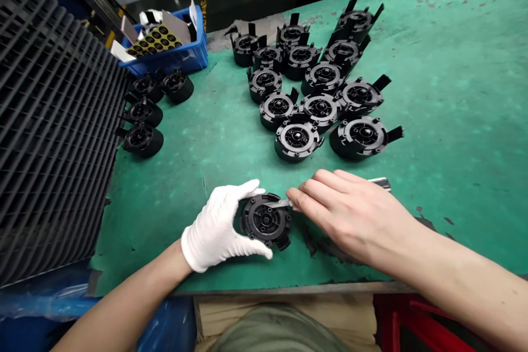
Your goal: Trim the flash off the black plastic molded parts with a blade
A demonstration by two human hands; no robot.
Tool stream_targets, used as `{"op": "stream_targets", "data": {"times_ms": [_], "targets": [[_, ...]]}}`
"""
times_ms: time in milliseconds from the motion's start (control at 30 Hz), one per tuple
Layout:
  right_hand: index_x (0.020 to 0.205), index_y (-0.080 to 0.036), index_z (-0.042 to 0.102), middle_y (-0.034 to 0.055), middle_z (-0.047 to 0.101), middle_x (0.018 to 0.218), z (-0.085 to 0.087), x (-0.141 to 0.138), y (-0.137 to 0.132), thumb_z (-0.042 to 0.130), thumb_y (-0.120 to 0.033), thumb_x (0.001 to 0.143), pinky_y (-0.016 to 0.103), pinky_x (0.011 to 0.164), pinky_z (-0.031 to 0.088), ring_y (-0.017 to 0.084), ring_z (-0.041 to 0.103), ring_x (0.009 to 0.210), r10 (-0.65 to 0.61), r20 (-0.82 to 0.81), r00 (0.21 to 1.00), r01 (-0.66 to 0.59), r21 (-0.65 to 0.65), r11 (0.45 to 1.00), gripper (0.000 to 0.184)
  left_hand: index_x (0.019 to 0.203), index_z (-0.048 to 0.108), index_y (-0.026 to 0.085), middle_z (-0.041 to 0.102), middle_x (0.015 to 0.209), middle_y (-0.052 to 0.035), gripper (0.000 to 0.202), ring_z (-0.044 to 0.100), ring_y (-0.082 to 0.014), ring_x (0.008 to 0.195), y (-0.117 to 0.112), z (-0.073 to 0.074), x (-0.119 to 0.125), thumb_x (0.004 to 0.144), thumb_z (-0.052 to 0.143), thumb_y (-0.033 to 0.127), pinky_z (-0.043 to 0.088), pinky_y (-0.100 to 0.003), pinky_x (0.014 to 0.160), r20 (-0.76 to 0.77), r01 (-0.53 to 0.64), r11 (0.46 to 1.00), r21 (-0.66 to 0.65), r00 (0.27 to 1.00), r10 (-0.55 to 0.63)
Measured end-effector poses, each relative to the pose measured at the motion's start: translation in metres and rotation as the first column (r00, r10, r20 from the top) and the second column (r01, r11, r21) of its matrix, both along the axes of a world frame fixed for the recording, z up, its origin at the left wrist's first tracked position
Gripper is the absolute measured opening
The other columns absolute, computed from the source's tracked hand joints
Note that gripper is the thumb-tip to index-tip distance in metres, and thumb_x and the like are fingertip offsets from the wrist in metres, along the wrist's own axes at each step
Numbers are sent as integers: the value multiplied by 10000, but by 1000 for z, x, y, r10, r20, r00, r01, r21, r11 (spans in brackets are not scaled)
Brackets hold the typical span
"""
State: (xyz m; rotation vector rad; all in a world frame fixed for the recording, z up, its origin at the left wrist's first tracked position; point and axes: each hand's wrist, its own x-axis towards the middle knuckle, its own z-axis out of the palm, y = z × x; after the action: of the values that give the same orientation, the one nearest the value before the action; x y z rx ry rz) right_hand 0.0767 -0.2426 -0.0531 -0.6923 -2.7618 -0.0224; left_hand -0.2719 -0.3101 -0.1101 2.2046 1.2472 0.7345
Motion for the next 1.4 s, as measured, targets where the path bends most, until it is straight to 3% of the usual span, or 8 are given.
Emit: {"op": "stream_targets", "data": {"times_ms": [167, 333, 533, 667, 867, 967, 1100, 1400], "targets": [[1544, -237, 845, 107, 822, 1047, 6, 14, -15, 526, -111, 1244, 438, 784, 595, 304, 771, 894, -98, -82, 992, 88, -111, 990, 455, 1916, 571, 244, 910, 1621, -225, 1356, 939, -466, 1431, 8, -3, 2, 922, 946, 1087, 766, -608, 1260, 42, 79, 995, 68, 996, -81], [1662, -339, 789, 48, 886, 1089, 10, 13, -49, 631, -260, 1278, 390, 711, 668, 277, 868, 839, -291, -207, 934, 215, -324, 921, 422, 1507, 809, 267, 933, 1455, -186, 980, 939, -423, 1337, 15, -4, 4, 907, 1031, 1010, 780, -576, 1169, 121, 88, 988, 130, 987, -104], [1484, -333, 772, 48, 952, 1181, 0, 2, -73, 710, -355, 1262, 356, 692, 744, 286, 950, 886, -367, -223, 903, 247, -431, 868, 232, 994, 773, 255, 833, 1108, -119, 921, 852, -341, 1070, 11, -1, 2, 693, 1110, 1057, 761, -483, 955, 57, -12, 995, 104, 998, 6], [1370, -324, 735, 13, 922, 1067, 2, -9, -81, 727, -286, 1252, 316, 659, 726, 234, 909, 778, -307, -233, 923, 176, -453, 874, 124, 775, 723, 258, 807, 1126, -153, 846, 850, -379, 1184, 3, 3, 0, 706, 1151, 984, 781, -527, 1043, 33, -93, 979, 182, 996, 89], [1382, -269, 710, 21, 895, 1087, -9, -16, -66, 647, -313, 1320, 315, 640, 676, 200, 883, 769, -243, -211, 947, 172, -306, 936, 99, 1219, 869, 233, 793, 1558, -256, 1173, 861, -480, 1438, 6, 10, -6, 490, 1131, 1113, 796, -675, 1207, 140, -207, 972, 106, 971, 192], [1429, -259, 718, 34, 908, 1125, -10, -10, -52, 637, -309, 1319, 354, 658, 681, 226, 889, 789, -254, -165, 953, 221, -194, 956, 145, 1527, 835, 249, 823, 1640, -251, 1163, 846, -498, 1546, 19, 14, -5, 698, 1164, 995, 719, -730, 1359, 126, -59, 998, 32, 991, 55], [1485, -218, 734, 35, 870, 1075, -3, -5, -45, 655, -284, 1306, 379, 677, 655, 228, 862, 782, -200, -111, 974, 187, -114, 976, 206, 1422, 885, 271, 909, 1517, -189, 737, 903, -442, 1436, 26, 13, 1, 947, 1140, 773, 756, -648, 1306, 113, 57, 998, -37, 992, -53], [1354, -239, 826, 0, 755, 901, 0, -16, -34, 562, -302, 1336, 393, 589, 485, 199, 688, 642, -158, -59, 986, 154, -64, 986, 272, 1685, 784, 259, 896, 1554, -196, 1049, 891, -451, 1461, 16, 7, 0, 926, 1081, 920, 756, -636, 1323, 99, -10, 999, -33, 995, 13]]}}
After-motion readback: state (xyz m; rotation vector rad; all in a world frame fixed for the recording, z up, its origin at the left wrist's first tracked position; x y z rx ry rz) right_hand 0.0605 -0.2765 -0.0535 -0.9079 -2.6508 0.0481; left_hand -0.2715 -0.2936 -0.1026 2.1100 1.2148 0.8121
